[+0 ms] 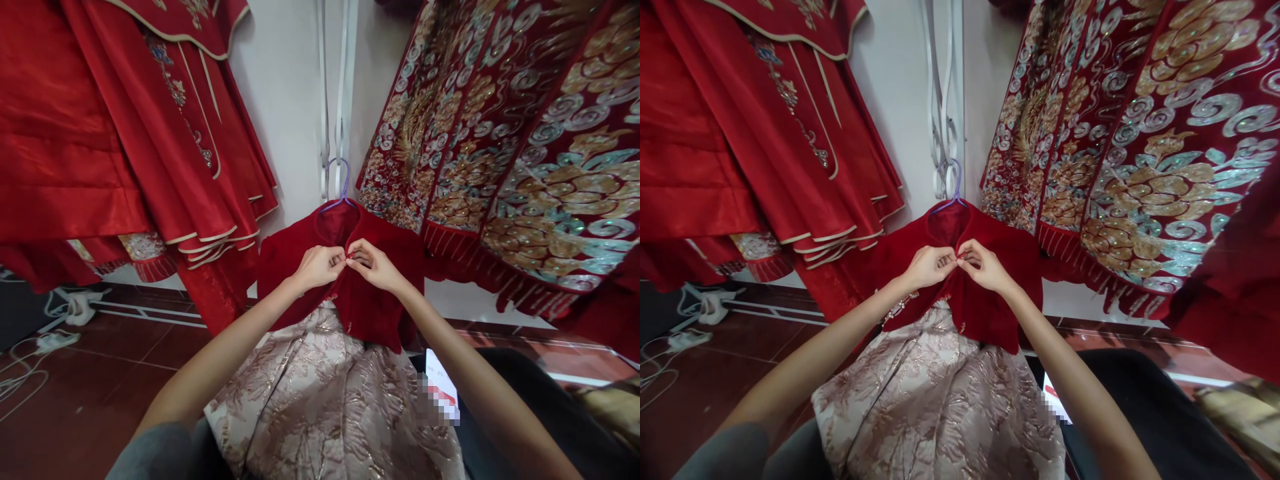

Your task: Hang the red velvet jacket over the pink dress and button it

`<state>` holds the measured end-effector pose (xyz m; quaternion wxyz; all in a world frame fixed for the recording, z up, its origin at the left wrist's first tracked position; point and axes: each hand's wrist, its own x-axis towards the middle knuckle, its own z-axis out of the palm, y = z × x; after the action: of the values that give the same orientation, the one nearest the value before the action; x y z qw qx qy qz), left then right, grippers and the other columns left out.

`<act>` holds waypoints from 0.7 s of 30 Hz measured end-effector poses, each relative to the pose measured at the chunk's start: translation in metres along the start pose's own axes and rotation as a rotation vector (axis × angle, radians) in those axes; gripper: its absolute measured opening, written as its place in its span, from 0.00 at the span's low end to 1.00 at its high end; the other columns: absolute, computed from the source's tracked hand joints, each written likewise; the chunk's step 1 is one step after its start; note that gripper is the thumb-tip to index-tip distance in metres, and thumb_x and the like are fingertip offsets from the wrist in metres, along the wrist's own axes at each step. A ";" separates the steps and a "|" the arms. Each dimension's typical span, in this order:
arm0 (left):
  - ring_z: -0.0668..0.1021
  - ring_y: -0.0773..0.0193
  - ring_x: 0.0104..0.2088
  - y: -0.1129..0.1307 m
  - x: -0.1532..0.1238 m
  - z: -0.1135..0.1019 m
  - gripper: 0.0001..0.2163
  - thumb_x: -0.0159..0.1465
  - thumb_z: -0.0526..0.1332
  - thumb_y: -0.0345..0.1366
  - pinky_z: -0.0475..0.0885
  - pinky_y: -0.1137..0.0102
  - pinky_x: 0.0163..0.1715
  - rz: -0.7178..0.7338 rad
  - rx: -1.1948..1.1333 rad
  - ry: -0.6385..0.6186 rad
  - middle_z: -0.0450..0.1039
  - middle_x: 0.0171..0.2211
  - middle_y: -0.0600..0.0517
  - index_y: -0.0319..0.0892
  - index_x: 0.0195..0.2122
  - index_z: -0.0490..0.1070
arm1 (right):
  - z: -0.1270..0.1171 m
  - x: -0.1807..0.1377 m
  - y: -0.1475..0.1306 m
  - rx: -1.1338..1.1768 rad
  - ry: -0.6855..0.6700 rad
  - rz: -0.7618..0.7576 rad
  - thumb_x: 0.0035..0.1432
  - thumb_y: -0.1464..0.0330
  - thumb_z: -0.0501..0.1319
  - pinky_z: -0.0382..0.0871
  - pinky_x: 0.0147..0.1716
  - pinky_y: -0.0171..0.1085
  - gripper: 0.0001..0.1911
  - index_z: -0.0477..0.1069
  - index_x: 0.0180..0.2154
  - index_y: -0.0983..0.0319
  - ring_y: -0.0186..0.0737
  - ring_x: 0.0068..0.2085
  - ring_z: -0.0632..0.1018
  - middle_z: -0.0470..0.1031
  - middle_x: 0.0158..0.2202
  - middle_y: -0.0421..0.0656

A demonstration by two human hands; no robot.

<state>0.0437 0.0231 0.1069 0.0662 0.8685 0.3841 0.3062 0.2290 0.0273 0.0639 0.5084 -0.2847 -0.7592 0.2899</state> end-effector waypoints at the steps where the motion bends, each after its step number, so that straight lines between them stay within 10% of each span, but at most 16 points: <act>1: 0.76 0.67 0.27 0.000 0.000 0.000 0.06 0.60 0.58 0.35 0.62 0.76 0.26 -0.008 0.008 -0.004 0.76 0.24 0.55 0.42 0.29 0.72 | 0.000 0.000 0.001 0.011 0.000 0.004 0.59 0.63 0.61 0.72 0.43 0.38 0.10 0.63 0.39 0.58 0.37 0.41 0.77 0.70 0.39 0.42; 14: 0.78 0.57 0.30 -0.001 0.015 -0.006 0.06 0.62 0.54 0.32 0.65 0.69 0.28 0.143 0.437 -0.197 0.76 0.31 0.48 0.42 0.33 0.70 | 0.016 0.007 0.013 -0.069 0.143 -0.036 0.55 0.71 0.57 0.68 0.37 0.36 0.06 0.59 0.34 0.58 0.34 0.33 0.72 0.65 0.31 0.37; 21: 0.77 0.56 0.42 -0.010 -0.014 0.031 0.15 0.65 0.53 0.34 0.74 0.63 0.41 -0.022 -0.046 0.032 0.71 0.45 0.43 0.40 0.52 0.59 | 0.033 0.015 0.023 -0.144 0.382 0.077 0.52 0.71 0.56 0.62 0.31 0.34 0.07 0.58 0.33 0.58 0.33 0.28 0.66 0.62 0.28 0.35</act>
<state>0.0483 0.0240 0.0717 0.0832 0.8575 0.3877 0.3278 0.1960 0.0486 0.0462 0.6098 -0.3990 -0.6564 0.1950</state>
